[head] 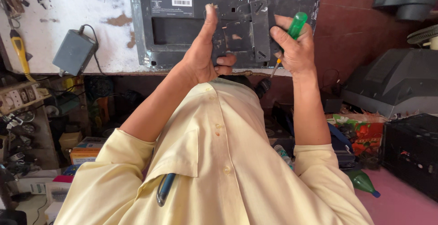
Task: The person removes a plastic cover from the back of a flat-screen TV, then uses a screwdriver to remove several screws and detach a metal bracket. The person then reattaches the bracket and secures it with screws.
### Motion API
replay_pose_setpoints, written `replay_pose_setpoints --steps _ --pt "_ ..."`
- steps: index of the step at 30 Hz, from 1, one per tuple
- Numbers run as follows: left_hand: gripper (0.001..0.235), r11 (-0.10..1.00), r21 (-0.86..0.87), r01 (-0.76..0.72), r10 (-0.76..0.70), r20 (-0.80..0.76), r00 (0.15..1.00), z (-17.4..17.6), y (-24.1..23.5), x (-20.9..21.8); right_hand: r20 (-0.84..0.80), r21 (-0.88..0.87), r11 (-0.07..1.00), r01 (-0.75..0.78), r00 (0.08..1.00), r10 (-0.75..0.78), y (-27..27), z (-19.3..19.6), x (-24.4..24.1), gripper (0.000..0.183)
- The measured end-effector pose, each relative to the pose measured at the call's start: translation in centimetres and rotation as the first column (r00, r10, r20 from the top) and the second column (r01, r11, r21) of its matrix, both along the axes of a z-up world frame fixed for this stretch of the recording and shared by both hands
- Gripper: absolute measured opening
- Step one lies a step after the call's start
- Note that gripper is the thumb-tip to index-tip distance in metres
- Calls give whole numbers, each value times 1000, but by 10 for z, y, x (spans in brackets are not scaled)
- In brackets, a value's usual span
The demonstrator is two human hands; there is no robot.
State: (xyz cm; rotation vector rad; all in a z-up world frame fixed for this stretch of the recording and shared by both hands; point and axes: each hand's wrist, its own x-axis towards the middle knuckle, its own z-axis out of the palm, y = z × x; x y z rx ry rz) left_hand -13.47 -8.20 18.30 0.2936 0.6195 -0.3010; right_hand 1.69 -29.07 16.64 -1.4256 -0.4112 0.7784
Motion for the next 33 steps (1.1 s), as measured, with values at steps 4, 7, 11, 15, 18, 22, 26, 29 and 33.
replay_pose_setpoints --steps 4,7,11,15,18,22,26,29,33 --pt "85 998 32 50 -51 12 999 1 9 -2 50 -35 993 109 993 -107 -4 -3 8 26" --pt "78 999 -1 53 -53 32 998 -2 12 -5 35 -17 993 117 993 -116 -6 2 10 27" --pt "24 996 81 33 -28 -63 998 -11 15 -5 102 -11 995 103 990 -102 -6 12 13 26" --pt "10 925 370 81 -187 262 947 -13 29 -9 191 -7 988 151 970 -147 -7 18 18 25" --pt "9 640 766 53 -356 235 904 -6 47 -9 206 5 986 167 965 -164 -9 20 22 24" --pt "11 146 988 -60 -512 127 850 3 65 -2 190 -35 986 161 970 -152 -9 21 23 23" --pt "8 393 919 -30 -493 238 837 -7 61 4 183 -186 977 101 981 -67 -2 18 11 25" --pt "6 707 707 3 -364 361 859 -25 43 3 122 -207 973 102 990 -78 5 15 -1 24" --pt "11 881 472 23 -148 230 962 -48 16 -3 90 -220 970 107 992 -89 9 11 -11 24"
